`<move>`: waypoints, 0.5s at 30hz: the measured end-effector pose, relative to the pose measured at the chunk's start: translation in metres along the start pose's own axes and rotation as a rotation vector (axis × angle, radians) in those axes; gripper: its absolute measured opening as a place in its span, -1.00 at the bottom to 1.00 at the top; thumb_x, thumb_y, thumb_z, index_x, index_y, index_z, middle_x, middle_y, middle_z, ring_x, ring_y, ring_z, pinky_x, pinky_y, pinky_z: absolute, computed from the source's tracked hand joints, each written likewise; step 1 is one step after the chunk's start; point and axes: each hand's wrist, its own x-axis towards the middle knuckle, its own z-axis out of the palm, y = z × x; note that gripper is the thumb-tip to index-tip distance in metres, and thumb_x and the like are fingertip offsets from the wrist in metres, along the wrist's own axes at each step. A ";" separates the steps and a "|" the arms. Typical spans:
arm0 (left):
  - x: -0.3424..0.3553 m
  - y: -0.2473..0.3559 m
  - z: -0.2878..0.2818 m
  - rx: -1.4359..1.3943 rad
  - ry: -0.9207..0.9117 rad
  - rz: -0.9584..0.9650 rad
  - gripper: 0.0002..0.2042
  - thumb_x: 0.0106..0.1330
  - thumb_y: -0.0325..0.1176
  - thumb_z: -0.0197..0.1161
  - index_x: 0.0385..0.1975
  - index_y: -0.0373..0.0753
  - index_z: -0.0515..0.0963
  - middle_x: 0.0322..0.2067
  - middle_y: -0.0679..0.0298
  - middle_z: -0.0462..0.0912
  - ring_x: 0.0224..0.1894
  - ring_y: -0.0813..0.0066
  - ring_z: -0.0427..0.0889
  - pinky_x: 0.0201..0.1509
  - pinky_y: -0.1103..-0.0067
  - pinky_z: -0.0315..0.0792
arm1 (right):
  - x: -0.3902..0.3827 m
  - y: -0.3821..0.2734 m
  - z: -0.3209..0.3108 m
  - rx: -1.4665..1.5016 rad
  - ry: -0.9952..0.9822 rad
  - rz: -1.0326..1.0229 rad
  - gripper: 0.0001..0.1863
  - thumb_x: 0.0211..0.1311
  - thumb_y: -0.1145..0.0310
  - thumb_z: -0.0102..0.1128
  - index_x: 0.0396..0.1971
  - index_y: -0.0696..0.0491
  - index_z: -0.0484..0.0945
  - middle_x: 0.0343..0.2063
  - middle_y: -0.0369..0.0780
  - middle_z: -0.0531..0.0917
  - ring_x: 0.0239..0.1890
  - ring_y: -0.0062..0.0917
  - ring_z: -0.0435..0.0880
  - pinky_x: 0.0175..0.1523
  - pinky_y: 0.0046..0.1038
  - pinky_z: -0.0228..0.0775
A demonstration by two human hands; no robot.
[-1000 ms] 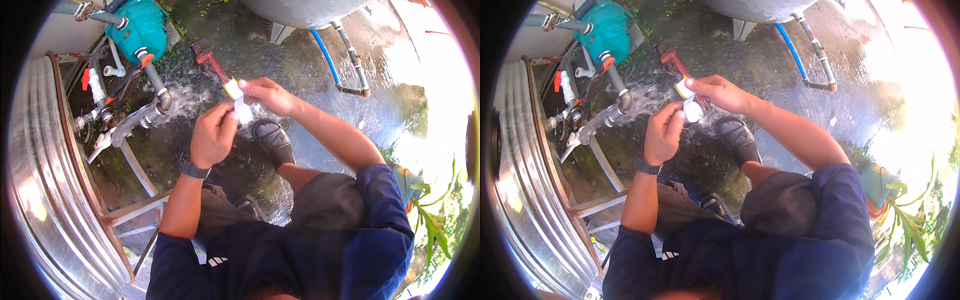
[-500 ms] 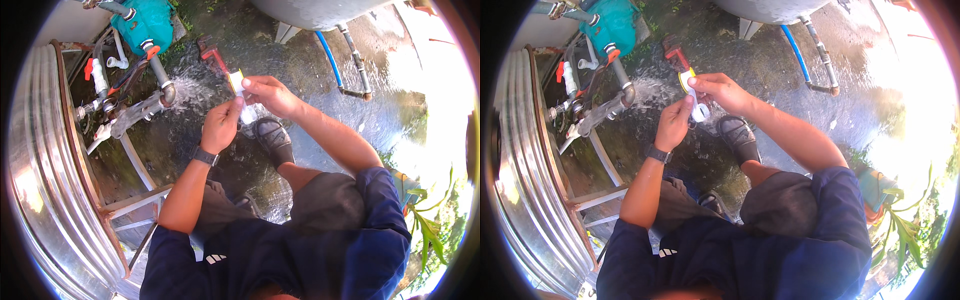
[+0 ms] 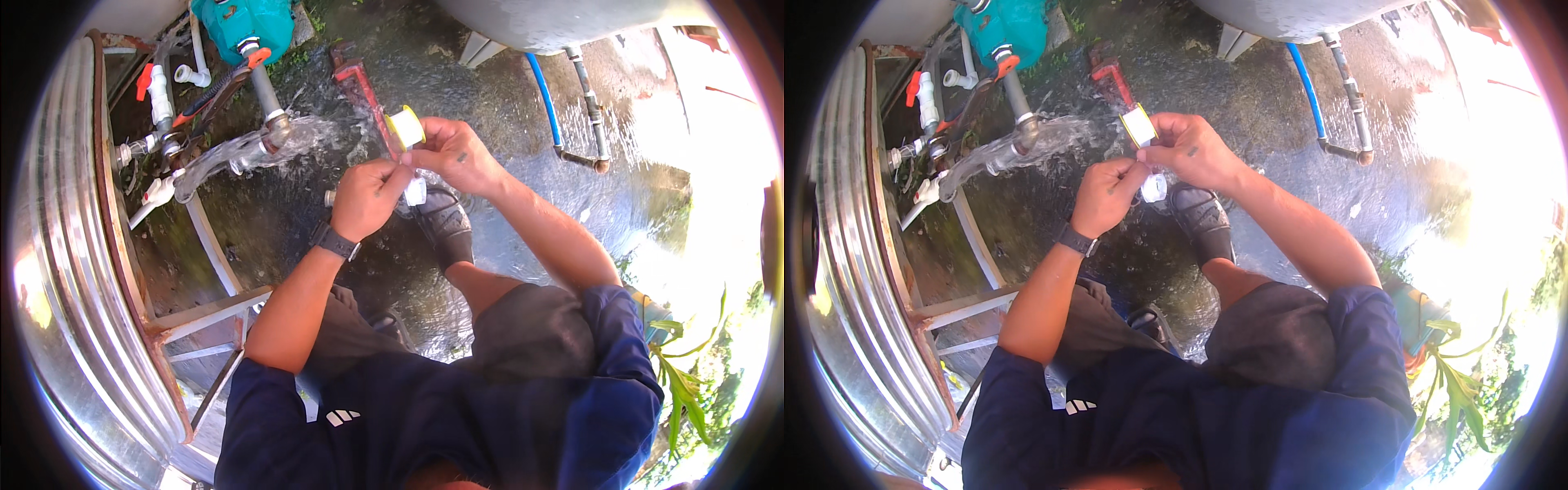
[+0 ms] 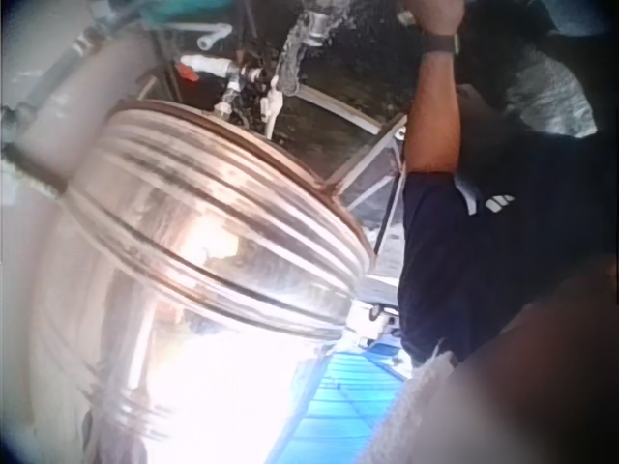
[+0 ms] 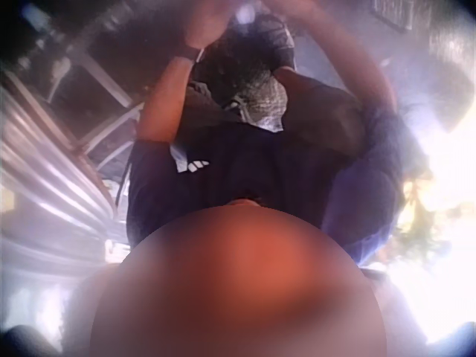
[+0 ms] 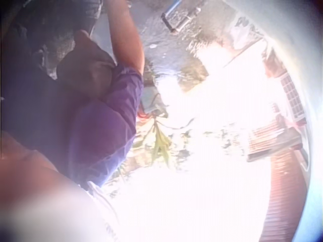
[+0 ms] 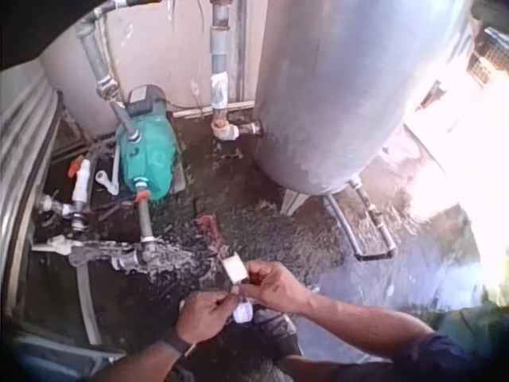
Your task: The person wraps a pipe fitting with white tape, then screws it onto a leaking pipe under a water tank. They use a pipe wrench to tighten the fitting and stop the leak.
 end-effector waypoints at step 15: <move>-0.011 0.004 -0.012 -0.121 -0.166 0.127 -0.78 0.44 -0.32 0.30 -0.37 -0.36 0.70 -0.61 0.29 0.61 -0.54 0.63 0.54 -0.44 0.52 0.40 | -0.017 0.000 0.017 -0.657 0.089 -0.478 -0.73 -0.11 0.62 0.42 -0.32 0.13 0.63 -0.36 -0.10 0.69 -0.24 -0.14 0.74 -0.13 -0.25 0.60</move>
